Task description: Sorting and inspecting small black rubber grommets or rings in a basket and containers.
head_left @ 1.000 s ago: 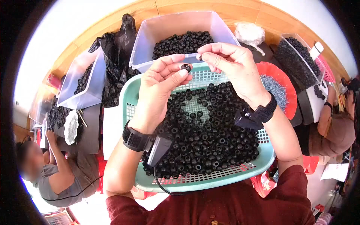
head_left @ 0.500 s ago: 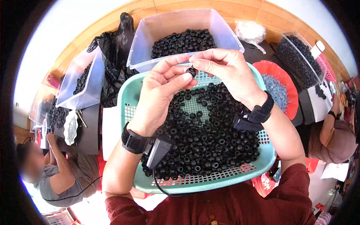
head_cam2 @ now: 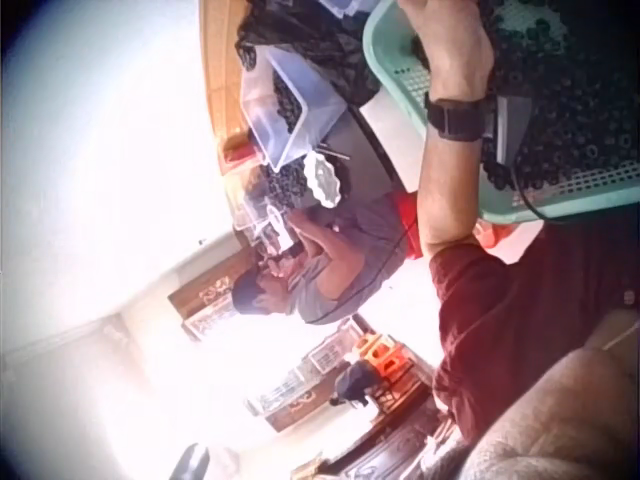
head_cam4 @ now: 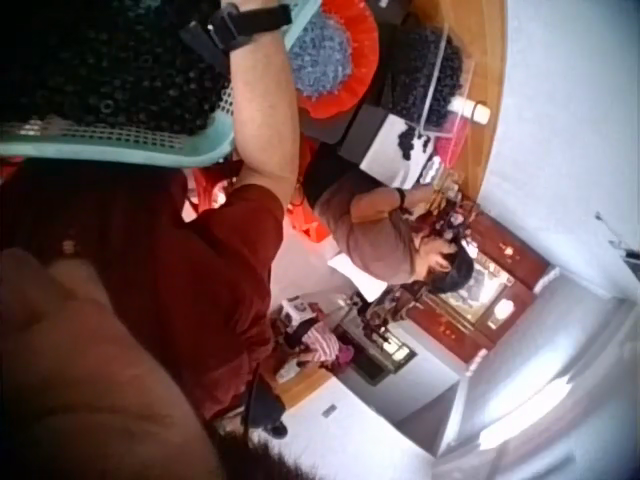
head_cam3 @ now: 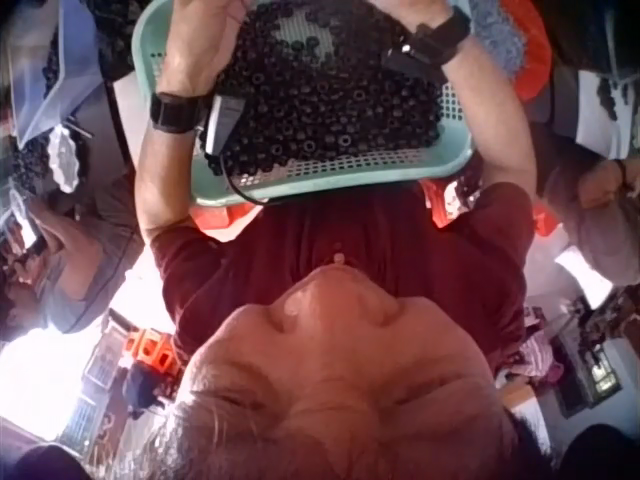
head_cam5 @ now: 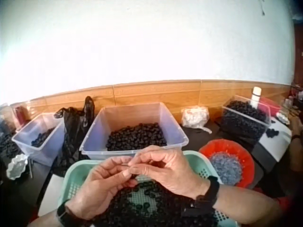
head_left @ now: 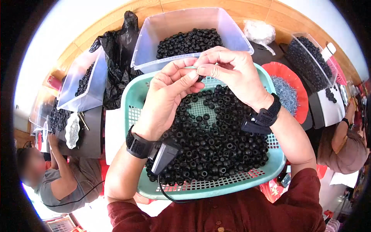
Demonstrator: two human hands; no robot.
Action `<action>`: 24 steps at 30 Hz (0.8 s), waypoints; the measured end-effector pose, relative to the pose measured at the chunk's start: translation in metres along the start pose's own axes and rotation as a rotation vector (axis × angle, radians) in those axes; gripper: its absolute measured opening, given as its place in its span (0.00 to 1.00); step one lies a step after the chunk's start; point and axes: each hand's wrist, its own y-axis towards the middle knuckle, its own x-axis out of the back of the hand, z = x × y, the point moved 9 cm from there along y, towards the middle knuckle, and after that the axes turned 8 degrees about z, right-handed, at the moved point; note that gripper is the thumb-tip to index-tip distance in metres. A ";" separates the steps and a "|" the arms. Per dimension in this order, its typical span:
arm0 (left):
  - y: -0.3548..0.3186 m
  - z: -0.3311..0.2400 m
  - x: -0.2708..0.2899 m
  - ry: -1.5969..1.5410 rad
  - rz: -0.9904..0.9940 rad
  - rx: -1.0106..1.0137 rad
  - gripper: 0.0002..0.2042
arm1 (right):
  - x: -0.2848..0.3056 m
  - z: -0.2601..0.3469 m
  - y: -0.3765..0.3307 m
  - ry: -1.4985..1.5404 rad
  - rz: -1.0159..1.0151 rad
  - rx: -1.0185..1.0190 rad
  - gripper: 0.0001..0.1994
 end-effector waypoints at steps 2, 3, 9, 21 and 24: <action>0.001 0.005 0.000 -0.073 0.014 0.020 0.16 | 0.000 0.002 0.000 -0.053 0.006 0.033 0.07; 0.001 0.005 0.000 -0.072 0.015 0.021 0.16 | 0.000 0.002 0.000 -0.047 0.004 0.039 0.07; 0.000 0.009 0.004 -0.158 -0.066 0.044 0.16 | -0.004 0.005 0.000 -0.071 0.012 0.041 0.07; 0.001 0.003 0.008 -0.071 -0.062 -0.007 0.14 | -0.001 0.012 -0.003 -0.240 0.070 0.003 0.07; 0.002 0.004 0.005 -0.095 -0.033 -0.022 0.14 | 0.000 0.012 -0.003 -0.218 0.050 0.004 0.07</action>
